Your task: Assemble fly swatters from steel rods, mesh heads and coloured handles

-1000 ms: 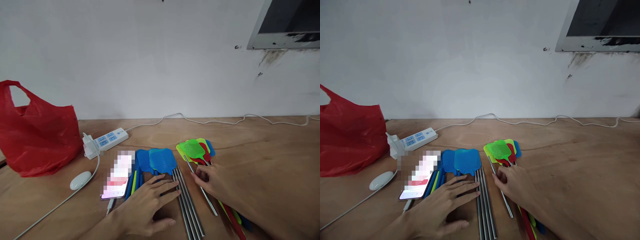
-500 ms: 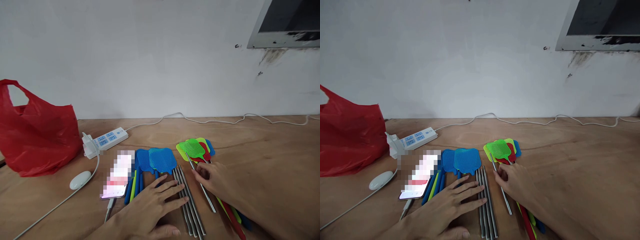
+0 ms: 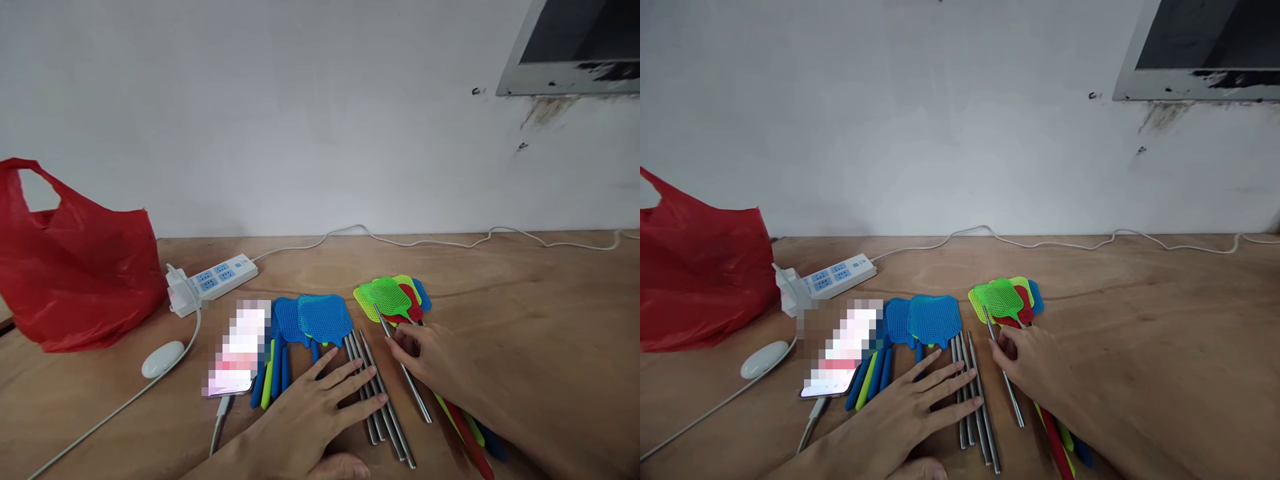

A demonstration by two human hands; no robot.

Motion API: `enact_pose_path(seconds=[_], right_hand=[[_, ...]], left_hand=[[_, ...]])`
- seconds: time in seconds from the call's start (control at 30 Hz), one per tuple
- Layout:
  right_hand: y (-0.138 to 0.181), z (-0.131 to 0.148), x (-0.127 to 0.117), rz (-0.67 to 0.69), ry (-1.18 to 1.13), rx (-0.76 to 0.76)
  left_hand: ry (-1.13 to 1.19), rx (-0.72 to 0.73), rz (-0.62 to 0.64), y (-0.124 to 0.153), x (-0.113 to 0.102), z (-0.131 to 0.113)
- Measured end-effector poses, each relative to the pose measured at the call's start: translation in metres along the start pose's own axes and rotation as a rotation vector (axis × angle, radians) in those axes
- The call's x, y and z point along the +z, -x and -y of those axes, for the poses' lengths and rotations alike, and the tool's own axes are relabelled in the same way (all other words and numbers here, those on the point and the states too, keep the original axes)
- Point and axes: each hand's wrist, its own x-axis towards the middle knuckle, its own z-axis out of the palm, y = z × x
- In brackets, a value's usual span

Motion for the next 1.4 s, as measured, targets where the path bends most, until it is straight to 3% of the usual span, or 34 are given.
enact_pose_path(seconds=[0.17, 0.43, 0.8, 0.87, 1.0, 1.13, 1.23, 1.4], right_hand=[[-0.001, 0.001, -0.001, -0.029, 0.006, -0.011], [-0.001, 0.001, -0.001, -0.031, 0.018, 0.003], [-0.001, -0.004, 0.004, -0.042, -0.037, -0.001], [-0.002, -0.003, 0.004, -0.043, -0.096, 0.007], [-0.003, 0.000, 0.001, -0.049, -0.301, 0.033], [-0.004, 0.005, -0.002, -0.047, -0.554, 0.111], [-0.005, 0.005, -0.006, -0.001, -0.758, 0.186], [-0.006, 0.004, -0.014, 0.111, -1.005, 0.295]], left_hand=[[-0.048, -0.007, -0.018, -0.001, 0.001, 0.001], [-0.033, -0.034, 0.062, -0.004, -0.003, -0.011], [-0.139, 0.015, -0.092, 0.001, 0.001, -0.003], [-0.182, -0.056, -0.182, 0.002, 0.000, -0.002], [-0.288, -0.414, -0.378, 0.001, -0.002, 0.007], [-0.360, -0.634, -0.321, 0.002, -0.002, 0.017], [-0.342, -0.650, -0.252, 0.004, 0.000, 0.021], [-0.280, -0.490, -0.199, 0.005, -0.003, 0.015]])
